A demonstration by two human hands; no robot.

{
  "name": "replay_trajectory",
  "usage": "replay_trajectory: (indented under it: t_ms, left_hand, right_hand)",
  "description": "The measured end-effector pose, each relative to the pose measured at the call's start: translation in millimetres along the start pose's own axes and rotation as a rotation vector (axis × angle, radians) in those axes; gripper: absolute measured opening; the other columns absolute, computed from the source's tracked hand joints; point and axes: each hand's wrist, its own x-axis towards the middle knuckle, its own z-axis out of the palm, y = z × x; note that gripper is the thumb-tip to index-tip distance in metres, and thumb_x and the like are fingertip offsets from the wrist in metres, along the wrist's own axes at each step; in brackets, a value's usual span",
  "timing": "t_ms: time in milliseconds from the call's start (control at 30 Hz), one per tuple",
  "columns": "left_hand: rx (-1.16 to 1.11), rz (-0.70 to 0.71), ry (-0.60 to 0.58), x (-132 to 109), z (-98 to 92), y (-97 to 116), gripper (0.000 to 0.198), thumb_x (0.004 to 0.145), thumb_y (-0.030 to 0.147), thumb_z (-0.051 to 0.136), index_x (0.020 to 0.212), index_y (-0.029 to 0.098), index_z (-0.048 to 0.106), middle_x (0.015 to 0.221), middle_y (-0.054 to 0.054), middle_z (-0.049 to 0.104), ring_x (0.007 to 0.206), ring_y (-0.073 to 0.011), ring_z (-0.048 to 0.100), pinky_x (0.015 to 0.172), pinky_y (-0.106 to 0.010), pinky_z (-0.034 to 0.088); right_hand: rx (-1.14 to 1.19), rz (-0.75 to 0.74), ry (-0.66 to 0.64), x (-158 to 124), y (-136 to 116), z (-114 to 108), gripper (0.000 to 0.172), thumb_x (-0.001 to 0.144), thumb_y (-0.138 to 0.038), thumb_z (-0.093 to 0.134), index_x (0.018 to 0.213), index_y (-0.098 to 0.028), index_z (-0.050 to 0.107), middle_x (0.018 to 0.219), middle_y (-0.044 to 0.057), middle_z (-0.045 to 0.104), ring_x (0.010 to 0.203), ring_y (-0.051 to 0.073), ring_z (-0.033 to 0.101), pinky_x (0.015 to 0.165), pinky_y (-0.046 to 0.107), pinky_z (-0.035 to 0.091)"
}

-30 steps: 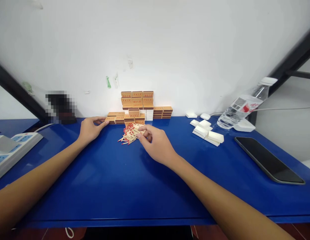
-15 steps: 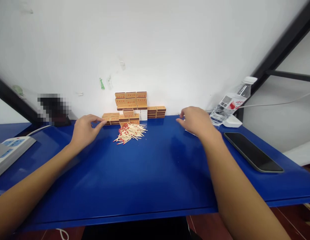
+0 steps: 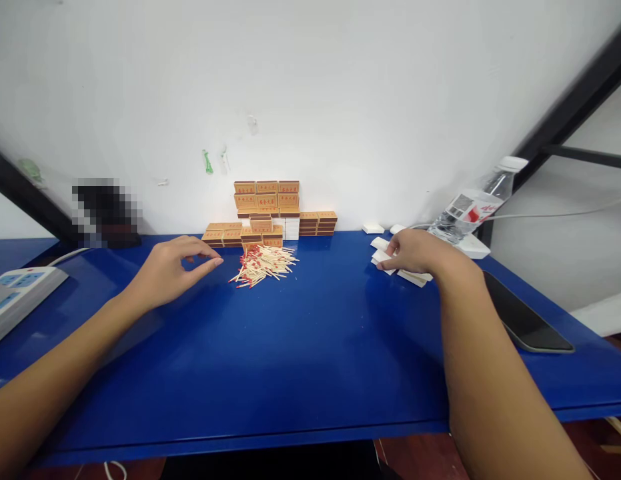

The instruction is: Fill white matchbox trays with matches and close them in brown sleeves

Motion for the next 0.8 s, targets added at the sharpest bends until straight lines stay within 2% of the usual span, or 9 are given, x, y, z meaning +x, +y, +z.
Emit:
replay_trajectory:
  t_ms: [67, 133, 200, 267, 367, 467, 567, 667, 800]
  left_hand:
    - [-0.012, 0.006, -0.010, -1, 0.7, 3, 0.027, 0.099, 0.046, 0.064, 0.094, 0.024, 0.078, 0.095, -0.005, 0.078, 0.085, -0.0210, 0.068, 0.074, -0.034, 0.051]
    - [-0.043, 0.022, -0.035, -3, 3.9, 12, 0.027, 0.099, 0.047, 0.065, 0.095, 0.024, 0.078, 0.094, -0.005, 0.078, 0.085, -0.0201, 0.068, 0.073, -0.032, 0.051]
    - [-0.079, 0.063, -0.092, -7, 9.4, 25, 0.028, 0.098, 0.049, 0.067, 0.101, 0.024, 0.078, 0.094, -0.004, 0.077, 0.084, -0.0193, 0.068, 0.075, -0.033, 0.052]
    - [-0.117, 0.110, -0.174, -11, 15.9, 40, 0.033, 0.097, 0.053, 0.069, 0.110, 0.024, 0.077, 0.096, -0.005, 0.075, 0.085, -0.0199, 0.068, 0.076, -0.034, 0.053]
    - [-0.134, 0.145, -0.272, -18, 24.1, 55, 0.048, 0.090, 0.059, 0.075, 0.119, 0.021, 0.073, 0.102, -0.007, 0.074, 0.090, -0.0230, 0.068, 0.078, -0.036, 0.054]
    - [-0.096, 0.153, -0.334, -21, 29.2, 58, 0.046, 0.088, 0.060, 0.077, 0.116, 0.024, 0.075, 0.094, -0.005, 0.070, 0.086, -0.0230, 0.067, 0.072, -0.035, 0.051]
    - [-0.074, 0.149, -0.336, -22, 32.2, 53, 0.042, 0.087, 0.055, 0.078, 0.114, 0.023, 0.075, 0.092, -0.004, 0.068, 0.084, -0.0223, 0.067, 0.070, -0.035, 0.050]
    - [-0.073, 0.166, -0.329, -23, 33.4, 49, 0.036, 0.088, 0.051, 0.078, 0.108, 0.022, 0.076, 0.092, -0.004, 0.068, 0.083, -0.0216, 0.066, 0.068, -0.034, 0.049]
    - [-0.072, 0.188, -0.322, -24, 33.1, 49, 0.031, 0.089, 0.048, 0.077, 0.104, 0.021, 0.076, 0.090, -0.004, 0.067, 0.082, -0.0215, 0.066, 0.067, -0.035, 0.050]
  right_hand:
    - [0.027, -0.065, 0.013, -10, -16, -1, 0.028, 0.067, -0.033, 0.094, 0.078, -0.020, 0.072, 0.086, 0.017, 0.073, 0.075, 0.026, 0.063, 0.069, 0.042, 0.043]
    - [0.076, -0.185, -0.009, -25, -43, 6, 0.032, 0.074, -0.044, 0.090, 0.090, -0.022, 0.073, 0.092, 0.012, 0.074, 0.076, 0.024, 0.063, 0.069, 0.039, 0.043]
    - [0.169, -0.452, -0.076, -43, -77, 21, 0.033, 0.075, -0.044, 0.089, 0.093, -0.023, 0.071, 0.088, 0.007, 0.072, 0.075, 0.023, 0.063, 0.067, 0.036, 0.044]
    - [0.228, -0.661, -0.181, -61, -112, 42, 0.025, 0.081, -0.039, 0.085, 0.096, -0.024, 0.071, 0.092, 0.004, 0.073, 0.081, 0.022, 0.064, 0.072, 0.035, 0.046]
    - [0.314, -0.814, -0.255, -81, -148, 69, 0.022, 0.086, -0.034, 0.084, 0.101, -0.025, 0.072, 0.102, 0.004, 0.073, 0.092, 0.022, 0.064, 0.079, 0.034, 0.047]
    - [0.388, -0.835, -0.262, -80, -158, 78, 0.029, 0.086, -0.041, 0.085, 0.105, -0.025, 0.071, 0.104, 0.004, 0.073, 0.094, 0.022, 0.063, 0.080, 0.034, 0.047]
    - [0.444, -0.778, -0.194, -60, -157, 77, 0.024, 0.094, -0.046, 0.075, 0.102, -0.024, 0.073, 0.090, 0.002, 0.072, 0.079, 0.018, 0.060, 0.073, 0.032, 0.046]
    - [0.392, -0.694, -0.059, -29, -161, 76, 0.018, 0.097, -0.038, 0.067, 0.097, -0.021, 0.074, 0.083, 0.002, 0.070, 0.070, 0.015, 0.057, 0.067, 0.031, 0.042]
    - [0.286, -0.635, -0.068, 7, -176, 80, 0.017, 0.089, -0.029, 0.069, 0.098, -0.017, 0.075, 0.075, 0.002, 0.067, 0.065, 0.014, 0.055, 0.063, 0.031, 0.039]
